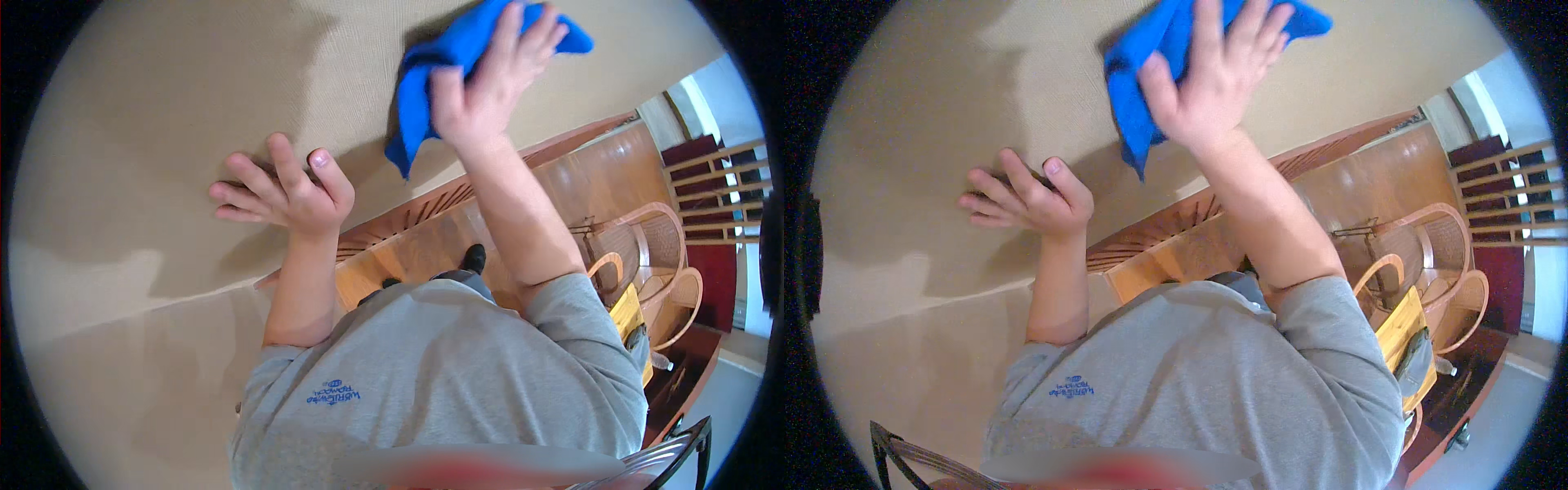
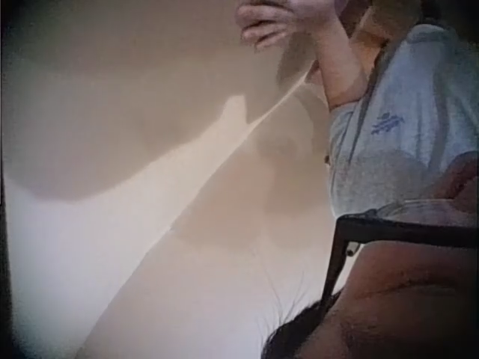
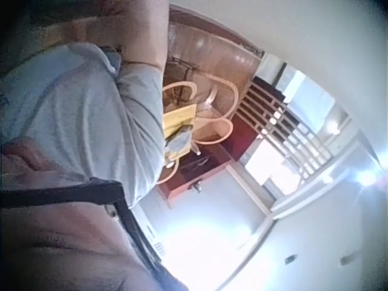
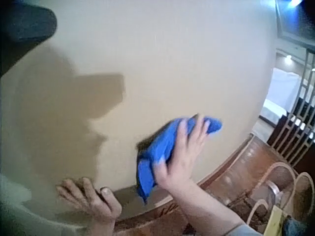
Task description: Cleaning a wall surface using a blue cloth.
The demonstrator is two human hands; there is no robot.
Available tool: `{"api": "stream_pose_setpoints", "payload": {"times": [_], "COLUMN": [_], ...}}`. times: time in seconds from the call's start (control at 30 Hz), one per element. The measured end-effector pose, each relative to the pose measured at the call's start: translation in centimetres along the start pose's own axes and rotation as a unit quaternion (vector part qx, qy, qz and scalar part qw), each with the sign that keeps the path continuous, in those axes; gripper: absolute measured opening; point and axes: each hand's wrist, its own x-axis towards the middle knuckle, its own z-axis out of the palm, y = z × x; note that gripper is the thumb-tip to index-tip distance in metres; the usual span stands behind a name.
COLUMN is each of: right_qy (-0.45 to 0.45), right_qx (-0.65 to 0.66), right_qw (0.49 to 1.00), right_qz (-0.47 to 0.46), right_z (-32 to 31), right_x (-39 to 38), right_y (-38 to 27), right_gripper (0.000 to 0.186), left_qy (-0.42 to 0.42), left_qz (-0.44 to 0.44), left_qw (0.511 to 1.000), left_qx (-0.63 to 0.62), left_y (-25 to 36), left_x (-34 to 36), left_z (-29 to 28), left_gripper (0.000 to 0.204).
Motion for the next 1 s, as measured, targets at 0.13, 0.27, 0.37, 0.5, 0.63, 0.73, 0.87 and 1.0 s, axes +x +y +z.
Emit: {"api": "stream_pose_setpoints", "payload": {"times": [0.13,0.27,0.37,0.5,0.63,0.73,0.87,1.0], "right_qy": [-0.009,-0.105,-0.103,-0.107,-0.032,-0.015,-0.059,-0.09], "right_qx": [-0.019,-0.048,-0.03,-0.021,0.0,0.004,-0.042,-0.039], "right_qw": [1.0,0.986,0.975,0.986,0.999,1.0,0.987,0.978], "right_qz": [-0.01,-0.121,-0.196,-0.129,-0.027,-0.018,-0.146,-0.184], "right_z": [0.0,0.0,-0.3,-1.5,-3.1,-2.6,-2.7,-3.0], "right_x": [-1.7,-11.8,-12.6,-8.7,-0.4,-1.1,-6.0,-6.3], "right_y": [0.1,0.1,1.9,5.3,7.8,8.7,9.4,10.7], "right_gripper": [0.068,0.057,0.054,0.055,0.062,0.061,0.061,0.057], "left_qy": [0.013,0.007,-0.005,-0.074,-0.035,0.01,0.011,0.001], "left_qz": [0.01,0.024,-0.013,-0.012,0.014,0.015,0.018,0.001], "left_qw": [1.0,0.999,1.0,0.994,0.999,0.999,0.999,0.998], "left_qx": [0.01,0.021,-0.008,-0.079,0.017,0.052,0.042,0.06], "left_y": [0.5,0.5,2.3,5.7,7.4,7.6,7.8,7.8], "left_x": [0.4,0.3,0.6,2.0,1.2,1.2,1.1,0.9], "left_z": [-0.2,-0.4,-1.0,-1.6,2.0,3.1,3.1,3.5], "left_gripper": [0.055,0.056,0.06,0.067,0.067,0.066,0.067,0.068]}}
